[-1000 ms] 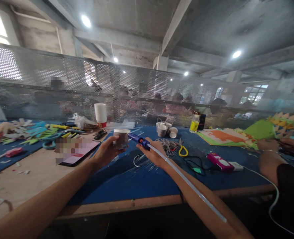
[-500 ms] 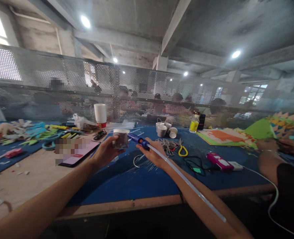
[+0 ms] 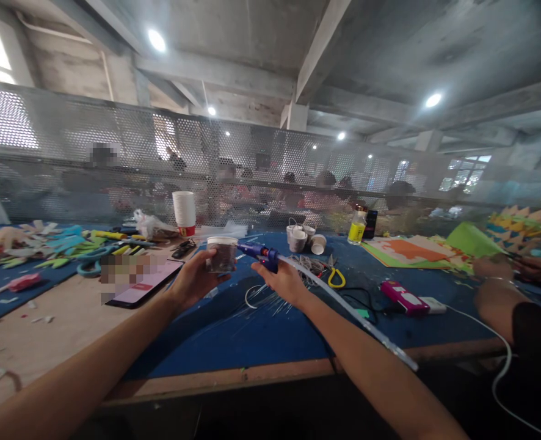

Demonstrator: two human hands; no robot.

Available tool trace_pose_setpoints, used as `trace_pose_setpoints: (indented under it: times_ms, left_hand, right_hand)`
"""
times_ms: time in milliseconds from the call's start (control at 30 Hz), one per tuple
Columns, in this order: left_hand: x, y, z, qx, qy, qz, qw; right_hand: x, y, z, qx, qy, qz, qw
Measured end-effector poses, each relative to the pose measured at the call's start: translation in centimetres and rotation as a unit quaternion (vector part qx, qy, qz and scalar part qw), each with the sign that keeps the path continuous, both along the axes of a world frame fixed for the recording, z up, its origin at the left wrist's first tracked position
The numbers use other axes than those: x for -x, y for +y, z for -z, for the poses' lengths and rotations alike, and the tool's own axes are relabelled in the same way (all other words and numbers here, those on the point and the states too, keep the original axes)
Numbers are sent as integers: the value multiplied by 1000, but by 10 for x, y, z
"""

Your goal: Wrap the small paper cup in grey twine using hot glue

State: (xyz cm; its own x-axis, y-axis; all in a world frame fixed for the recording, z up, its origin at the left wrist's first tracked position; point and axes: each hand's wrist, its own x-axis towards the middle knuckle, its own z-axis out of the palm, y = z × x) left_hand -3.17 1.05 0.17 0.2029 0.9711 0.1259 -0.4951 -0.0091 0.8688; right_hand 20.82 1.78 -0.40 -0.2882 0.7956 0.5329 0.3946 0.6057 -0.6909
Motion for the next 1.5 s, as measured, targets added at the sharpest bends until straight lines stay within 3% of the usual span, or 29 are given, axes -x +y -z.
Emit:
trace_pose_setpoints:
  times_ms: [100, 267, 400, 567, 733, 867, 967, 1067, 1267, 1500]
  left_hand:
    - [0, 1, 0, 4, 2, -18, 1000]
    - [-1, 1, -2, 2, -6, -28, 1000]
    - [-1, 1, -2, 15, -4, -45, 999]
    - [-1, -1, 2, 8, 24, -32, 999]
    - [-4, -1, 5, 5, 57, -13, 998]
    - [-3, 2, 4, 8, 56, -58, 997]
    - [-1, 5, 3, 13, 36, -101, 994]
    - [1, 9, 4, 14, 20, -115, 993]
    - [-2, 7, 8, 15, 41, -71, 997]
    - [-11, -1, 6, 26, 64, -35, 997]
  right_hand:
    - [0, 5, -2, 112, 106, -68, 986]
    - [-5, 16, -5, 190, 248, -78, 947]
    - [-6, 18, -5, 189, 253, -75, 946]
    - [-2, 16, -3, 122, 232, -35, 965]
    - [-7, 26, 4, 20, 142, 95, 985]
    - [-11, 34, 9, 31, 0, 176, 984]
    - [-11, 34, 12, 72, -100, 172, 977]
    - [-9, 33, 17, 62, -172, 166, 969]
    - [-1, 29, 29, 54, -278, 148, 947]
    - [4, 21, 30, 43, -326, 132, 935]
